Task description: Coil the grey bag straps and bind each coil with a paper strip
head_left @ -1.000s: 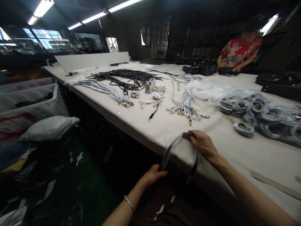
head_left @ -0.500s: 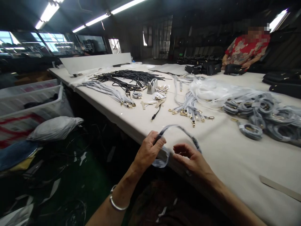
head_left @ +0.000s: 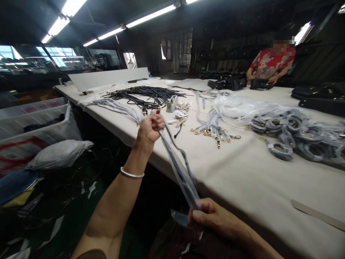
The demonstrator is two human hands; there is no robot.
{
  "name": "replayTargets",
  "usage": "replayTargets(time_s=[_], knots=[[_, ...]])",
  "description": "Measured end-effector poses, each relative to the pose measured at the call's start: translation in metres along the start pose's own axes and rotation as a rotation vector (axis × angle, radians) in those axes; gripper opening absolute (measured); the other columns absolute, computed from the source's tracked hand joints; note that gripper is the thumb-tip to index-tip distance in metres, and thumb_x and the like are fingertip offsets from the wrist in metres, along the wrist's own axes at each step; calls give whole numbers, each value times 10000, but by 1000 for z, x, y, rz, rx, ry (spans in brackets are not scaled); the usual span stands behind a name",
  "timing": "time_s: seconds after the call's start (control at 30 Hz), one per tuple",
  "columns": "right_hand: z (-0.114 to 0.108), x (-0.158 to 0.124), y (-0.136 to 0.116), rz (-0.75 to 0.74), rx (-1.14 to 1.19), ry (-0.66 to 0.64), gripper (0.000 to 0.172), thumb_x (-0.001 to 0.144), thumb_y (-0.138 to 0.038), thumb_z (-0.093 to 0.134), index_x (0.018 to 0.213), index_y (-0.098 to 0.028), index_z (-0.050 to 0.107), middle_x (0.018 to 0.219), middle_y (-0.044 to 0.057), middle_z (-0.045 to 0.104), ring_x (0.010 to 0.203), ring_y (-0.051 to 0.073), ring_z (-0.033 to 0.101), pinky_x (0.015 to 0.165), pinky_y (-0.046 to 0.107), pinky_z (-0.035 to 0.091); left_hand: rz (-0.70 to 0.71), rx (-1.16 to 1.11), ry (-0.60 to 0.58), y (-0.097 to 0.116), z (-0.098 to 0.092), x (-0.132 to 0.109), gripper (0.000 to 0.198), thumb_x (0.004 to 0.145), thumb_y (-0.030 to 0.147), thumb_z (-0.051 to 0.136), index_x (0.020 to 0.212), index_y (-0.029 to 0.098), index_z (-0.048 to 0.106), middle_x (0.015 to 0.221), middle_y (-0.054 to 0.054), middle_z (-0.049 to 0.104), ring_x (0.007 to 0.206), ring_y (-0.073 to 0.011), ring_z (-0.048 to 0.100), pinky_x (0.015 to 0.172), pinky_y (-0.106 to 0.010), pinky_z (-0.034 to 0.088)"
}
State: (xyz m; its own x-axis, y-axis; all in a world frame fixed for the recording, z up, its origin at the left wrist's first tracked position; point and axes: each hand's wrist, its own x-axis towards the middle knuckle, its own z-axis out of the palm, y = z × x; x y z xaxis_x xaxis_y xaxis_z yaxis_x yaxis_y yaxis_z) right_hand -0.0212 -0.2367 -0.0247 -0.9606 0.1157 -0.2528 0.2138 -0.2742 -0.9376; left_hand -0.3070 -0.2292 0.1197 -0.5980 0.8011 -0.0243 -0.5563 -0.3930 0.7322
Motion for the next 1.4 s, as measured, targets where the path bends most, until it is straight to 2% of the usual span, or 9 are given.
replayTargets(time_s=[0.13,0.3,0.5,0.57,0.73,0.83,1.0,1.2,1.4], knots=[[-42,-76,23,90,65,89,542,794,-654,662,805,-112,677,562,-7,566,455,54,459,466,156,335,29,166,140,23,-33,60,360,1044,128,300,773,113,536,544,96,314,353,-18,233,326,-116,209],[-75,-172,22,222,140,316,475,770,-635,699,898,-181,639,457,-69,444,355,38,339,375,141,281,45,493,196,-8,-51,88,213,959,335,590,1044,140,611,902,-25,642,682,-123,616,581,-257,540],[-64,-169,-17,154,206,746,591,769,-756,600,854,-173,649,460,-107,293,391,36,206,360,132,248,175,883,92,-67,-14,66,289,907,292,623,675,123,593,815,-50,664,987,-184,611,893,-289,481],[-61,-156,-23,122,286,790,622,793,-771,546,807,-160,659,426,-109,265,375,41,200,361,144,277,304,1031,-83,-89,6,31,115,821,229,719,837,141,647,1019,-115,687,1216,-279,515,991,-367,435],[-55,-133,-27,-11,381,699,532,821,-671,609,871,-145,675,414,-97,386,317,25,201,334,148,277,544,1260,-1087,-167,41,-89,491,925,247,580,1396,220,445,1403,-99,541,1315,-247,457,1121,-391,347],[-50,-132,-29,-18,359,593,480,871,-590,611,942,-121,683,535,-12,601,358,54,451,404,160,384,612,1306,-1104,-203,44,-120,289,968,161,454,1239,184,554,1104,-90,685,1039,-227,609,964,-363,458],[-42,-139,-30,-28,478,457,350,845,-433,734,973,-109,700,822,98,744,711,168,712,708,267,533,667,1333,-1108,-214,33,-104,317,1010,209,310,1116,135,599,859,-104,666,790,-225,615,736,-338,488],[-40,-122,-42,-320,534,687,322,790,-428,784,1013,-201,732,817,72,766,778,219,732,839,398,567,-25,842,-801,-222,30,-144,321,1019,433,341,1015,190,550,765,-53,658,644,-172,617,600,-276,471],[-42,-90,-33,-700,-251,877,228,905,-321,659,1127,-314,712,1228,70,702,1204,313,610,1085,554,426,-458,341,-619,-209,25,-185,479,906,673,443,950,196,456,610,-9,617,370,-98,462,358,-182,316]])
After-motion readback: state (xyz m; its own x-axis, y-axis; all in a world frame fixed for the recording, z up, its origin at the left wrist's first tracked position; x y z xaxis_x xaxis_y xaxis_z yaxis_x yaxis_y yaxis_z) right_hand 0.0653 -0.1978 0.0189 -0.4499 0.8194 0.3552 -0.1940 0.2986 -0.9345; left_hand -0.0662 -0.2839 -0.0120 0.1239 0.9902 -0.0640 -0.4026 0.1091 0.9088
